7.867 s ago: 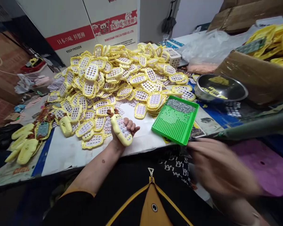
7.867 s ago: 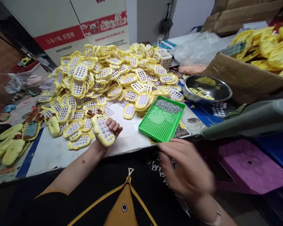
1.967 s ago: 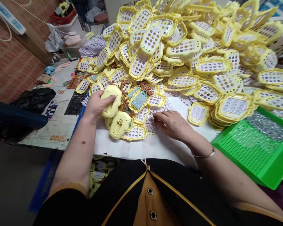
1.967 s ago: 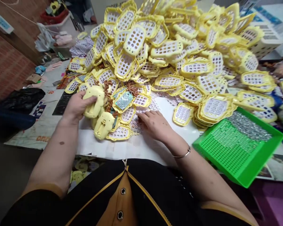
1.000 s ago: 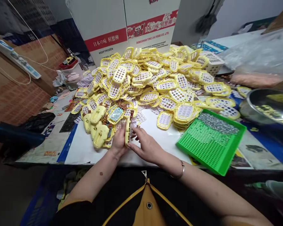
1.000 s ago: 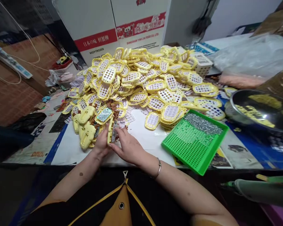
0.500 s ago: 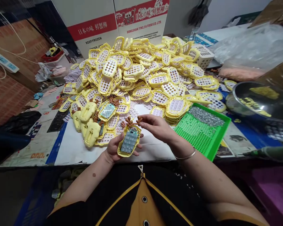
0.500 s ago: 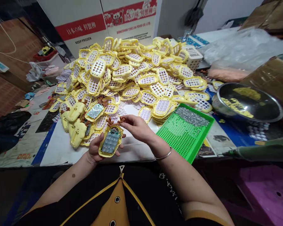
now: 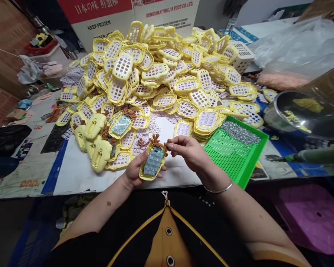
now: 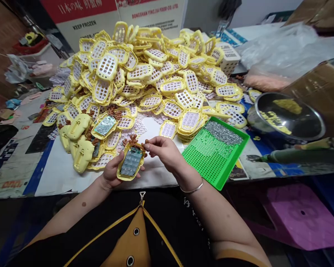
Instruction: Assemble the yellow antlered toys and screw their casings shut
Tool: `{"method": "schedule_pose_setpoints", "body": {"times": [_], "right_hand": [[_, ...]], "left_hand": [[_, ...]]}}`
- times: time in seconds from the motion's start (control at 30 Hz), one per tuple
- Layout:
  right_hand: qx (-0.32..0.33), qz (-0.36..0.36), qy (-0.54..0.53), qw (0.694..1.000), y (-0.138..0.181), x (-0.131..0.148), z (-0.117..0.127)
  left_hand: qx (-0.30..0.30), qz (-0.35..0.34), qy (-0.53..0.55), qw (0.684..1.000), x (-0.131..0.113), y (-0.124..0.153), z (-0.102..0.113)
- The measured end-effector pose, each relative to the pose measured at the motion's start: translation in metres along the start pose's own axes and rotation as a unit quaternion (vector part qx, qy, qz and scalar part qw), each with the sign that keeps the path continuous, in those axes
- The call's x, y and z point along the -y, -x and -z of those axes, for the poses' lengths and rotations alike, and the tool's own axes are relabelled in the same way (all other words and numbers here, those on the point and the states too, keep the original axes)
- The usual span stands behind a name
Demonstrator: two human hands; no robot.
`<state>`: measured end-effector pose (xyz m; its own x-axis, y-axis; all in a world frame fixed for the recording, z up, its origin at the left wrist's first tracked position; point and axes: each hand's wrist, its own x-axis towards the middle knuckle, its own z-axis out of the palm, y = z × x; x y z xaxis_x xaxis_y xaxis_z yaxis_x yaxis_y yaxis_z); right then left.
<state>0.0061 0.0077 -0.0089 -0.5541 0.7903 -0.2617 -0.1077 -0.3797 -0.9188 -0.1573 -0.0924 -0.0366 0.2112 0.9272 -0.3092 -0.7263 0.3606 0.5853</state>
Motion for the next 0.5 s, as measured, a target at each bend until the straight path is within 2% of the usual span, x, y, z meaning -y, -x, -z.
{"method": "schedule_pose_setpoints", "body": {"times": [0.07, 0.17, 0.37, 0.5], "right_hand": [[-0.011, 0.000, -0.006, 1.000, -0.001, -0.002, 0.001], [-0.025, 0.028, -0.001, 0.999, -0.003, -0.008, 0.004], [-0.015, 0.090, 0.006, 0.996, -0.002, -0.025, 0.008], [-0.083, 0.150, 0.048, 0.984, 0.005, -0.029, 0.010]], "left_hand": [[-0.015, -0.019, -0.014, 1.000, 0.001, -0.002, 0.000], [-0.012, -0.007, -0.019, 1.000, 0.002, -0.004, 0.000], [0.051, 0.050, 0.016, 0.997, 0.001, -0.007, 0.002], [0.046, 0.048, -0.010, 0.998, -0.003, -0.012, -0.004]]}}
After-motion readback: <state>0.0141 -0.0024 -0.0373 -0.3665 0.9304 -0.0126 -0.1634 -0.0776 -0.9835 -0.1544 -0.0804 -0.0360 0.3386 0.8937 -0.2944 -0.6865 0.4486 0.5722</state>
